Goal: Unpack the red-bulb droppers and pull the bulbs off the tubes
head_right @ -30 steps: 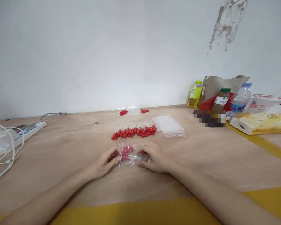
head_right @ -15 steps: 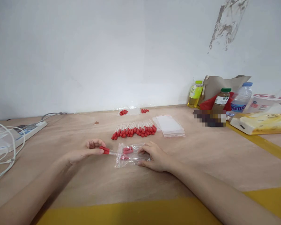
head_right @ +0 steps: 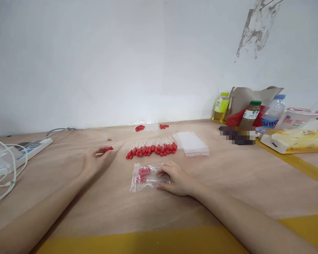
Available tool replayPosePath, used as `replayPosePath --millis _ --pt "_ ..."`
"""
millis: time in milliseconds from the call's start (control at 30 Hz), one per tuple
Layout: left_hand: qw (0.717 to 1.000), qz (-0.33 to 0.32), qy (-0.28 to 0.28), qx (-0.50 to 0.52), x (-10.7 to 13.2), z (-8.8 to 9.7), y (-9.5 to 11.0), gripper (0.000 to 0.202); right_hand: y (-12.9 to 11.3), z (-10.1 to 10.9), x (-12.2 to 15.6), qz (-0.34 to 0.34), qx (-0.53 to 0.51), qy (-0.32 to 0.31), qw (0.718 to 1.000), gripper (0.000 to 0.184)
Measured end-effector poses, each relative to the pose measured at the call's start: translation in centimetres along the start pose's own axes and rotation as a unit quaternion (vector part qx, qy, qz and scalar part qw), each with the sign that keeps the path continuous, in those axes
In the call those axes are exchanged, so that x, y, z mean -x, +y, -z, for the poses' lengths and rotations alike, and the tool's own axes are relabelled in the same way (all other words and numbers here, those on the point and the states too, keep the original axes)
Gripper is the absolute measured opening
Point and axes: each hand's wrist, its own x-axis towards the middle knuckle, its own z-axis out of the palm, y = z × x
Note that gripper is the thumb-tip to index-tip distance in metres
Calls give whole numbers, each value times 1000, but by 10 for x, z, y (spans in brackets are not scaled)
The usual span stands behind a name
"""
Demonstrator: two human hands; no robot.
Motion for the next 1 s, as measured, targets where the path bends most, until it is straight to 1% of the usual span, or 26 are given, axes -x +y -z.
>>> replayPosePath --millis 67,133,200,300,367,433,567,667,767,833,900,933,967,1000 --pt "996 -66 -49 -35 2 -16 -1 25 -1 1 0 -4 2 -3 1000 28" --pt "990 -100 -98 -34 4 -28 -1 27 -2 2 0 -5 3 -3 1000 27" --pt "987 -93 -132 -15 6 -35 2 34 -2 2 0 -6 5 -3 1000 28" --pt "987 -36 -156 17 6 -38 8 50 -2 2 0 -10 7 -5 1000 27" --pt "987 -1 -158 20 5 -36 9 54 -2 2 0 -9 8 -5 1000 28" --pt "988 14 -152 0 3 -33 8 51 -1 2 0 -3 7 -4 1000 29" --pt "988 9 -145 -52 0 -32 -1 49 1 1 2 14 10 1 1000 29" --pt "988 4 -144 -61 0 -34 -6 49 3 1 2 35 17 10 999 29" --pt "988 -7 -140 -63 1 -36 -4 47 5 2 2 50 31 25 998 31" --pt "990 -16 -120 -66 3 -35 1 45 5 2 2 53 41 35 997 33" --pt "993 -43 -84 -75 10 -31 9 38 7 1 2 53 44 37 997 36" --pt "992 -73 -70 -78 15 -28 15 32 8 0 2 51 45 36 997 39" --pt "988 -112 -69 -78 22 -25 21 27 9 0 2 49 47 35 997 42" --pt "981 -161 -81 -74 31 -21 27 22 10 -1 2 47 50 34 997 46"
